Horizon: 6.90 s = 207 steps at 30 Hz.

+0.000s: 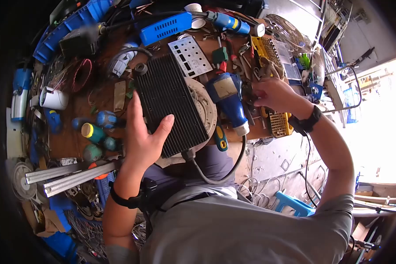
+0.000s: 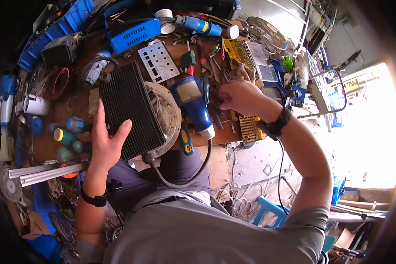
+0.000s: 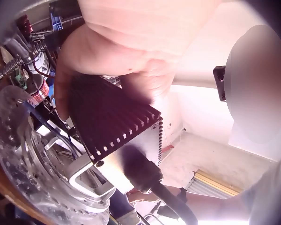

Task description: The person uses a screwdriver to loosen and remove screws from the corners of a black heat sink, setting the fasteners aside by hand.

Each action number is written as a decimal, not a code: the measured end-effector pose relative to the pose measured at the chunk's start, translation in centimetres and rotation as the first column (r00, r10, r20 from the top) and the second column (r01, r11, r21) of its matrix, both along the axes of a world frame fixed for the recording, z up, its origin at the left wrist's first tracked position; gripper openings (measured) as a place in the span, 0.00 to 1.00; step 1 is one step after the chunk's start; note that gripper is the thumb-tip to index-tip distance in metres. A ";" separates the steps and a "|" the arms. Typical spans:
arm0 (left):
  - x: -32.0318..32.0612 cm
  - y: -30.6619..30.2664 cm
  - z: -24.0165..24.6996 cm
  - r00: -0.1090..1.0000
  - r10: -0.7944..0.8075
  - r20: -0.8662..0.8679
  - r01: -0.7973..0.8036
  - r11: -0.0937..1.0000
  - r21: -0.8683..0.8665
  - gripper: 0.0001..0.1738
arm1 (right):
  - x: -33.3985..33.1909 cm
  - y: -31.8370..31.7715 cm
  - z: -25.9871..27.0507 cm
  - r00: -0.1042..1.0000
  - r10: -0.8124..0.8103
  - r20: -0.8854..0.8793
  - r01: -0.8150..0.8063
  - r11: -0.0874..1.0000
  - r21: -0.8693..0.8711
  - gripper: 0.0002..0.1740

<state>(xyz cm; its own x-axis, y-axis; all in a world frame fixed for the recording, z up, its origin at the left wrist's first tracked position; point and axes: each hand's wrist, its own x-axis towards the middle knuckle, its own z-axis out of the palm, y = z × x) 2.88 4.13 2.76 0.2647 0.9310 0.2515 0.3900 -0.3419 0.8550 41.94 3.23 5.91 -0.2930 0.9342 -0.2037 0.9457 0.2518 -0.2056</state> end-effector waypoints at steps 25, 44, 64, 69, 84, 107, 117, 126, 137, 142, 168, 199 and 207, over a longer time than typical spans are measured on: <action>-0.2 -0.4 -0.1 0.995 0.012 -0.102 -0.012 1.000 0.001 0.60 | -20.4 8.6 13.5 0.435 0.325 -0.840 0.076 0.916 0.394 0.12; 0.0 -0.4 -0.1 0.995 0.020 -0.100 -0.015 0.999 0.050 0.59 | -22.5 10.2 12.7 0.564 0.280 -0.777 0.132 0.898 0.419 0.13; -0.1 -0.2 -0.4 0.991 0.028 -0.129 -0.018 0.997 0.076 0.60 | -23.0 12.4 11.9 0.463 0.389 -0.796 0.017 0.894 0.447 0.11; -0.2 -0.2 -0.5 0.994 0.026 -0.109 -0.019 0.998 0.065 0.59 | -22.0 11.7 12.8 0.504 0.362 -0.784 -0.069 0.922 0.382 0.14; -0.1 -0.4 -0.5 0.997 0.017 -0.070 -0.014 0.999 0.040 0.59 | -24.4 10.8 14.6 0.364 0.148 -0.920 0.051 0.983 0.178 0.14; -0.1 -0.3 -0.2 0.998 0.003 -0.066 -0.002 1.000 0.010 0.58 | -24.3 10.8 13.6 0.510 0.465 -0.724 0.084 0.810 0.580 0.15; -0.1 -0.3 -0.3 0.997 0.010 -0.083 -0.009 1.000 0.004 0.59 | -24.4 10.3 13.6 0.188 0.332 -0.924 -0.068 0.943 0.325 0.10; 0.0 -0.3 -0.5 0.995 0.018 -0.095 -0.017 1.000 0.018 0.59 | -24.8 11.5 14.9 0.288 -0.091 -0.953 0.216 0.976 -0.028 0.13; -0.1 -0.3 -0.3 0.997 0.012 -0.082 -0.012 1.000 0.006 0.59 | -24.4 11.4 12.5 0.392 0.478 -0.786 0.096 0.829 0.551 0.15; -0.1 -0.2 -0.4 0.995 0.012 -0.099 -0.012 1.000 0.001 0.59 | -24.0 12.7 12.4 0.445 0.349 -0.825 0.105 0.894 0.435 0.13; 0.0 -0.4 -0.2 0.994 0.019 -0.104 -0.020 1.000 -0.005 0.59 | -24.4 11.4 12.3 0.343 0.512 -0.788 0.047 0.828 0.558 0.17; 0.0 -0.4 -0.2 0.997 0.012 -0.078 -0.014 1.000 -0.022 0.59 | -24.9 10.3 12.9 0.171 0.401 -0.900 -0.040 0.915 0.401 0.13; -0.1 -0.3 -0.2 0.995 0.013 -0.095 -0.017 0.999 -0.043 0.60 | -23.8 10.7 13.0 0.257 0.308 -0.916 0.025 0.946 0.324 0.13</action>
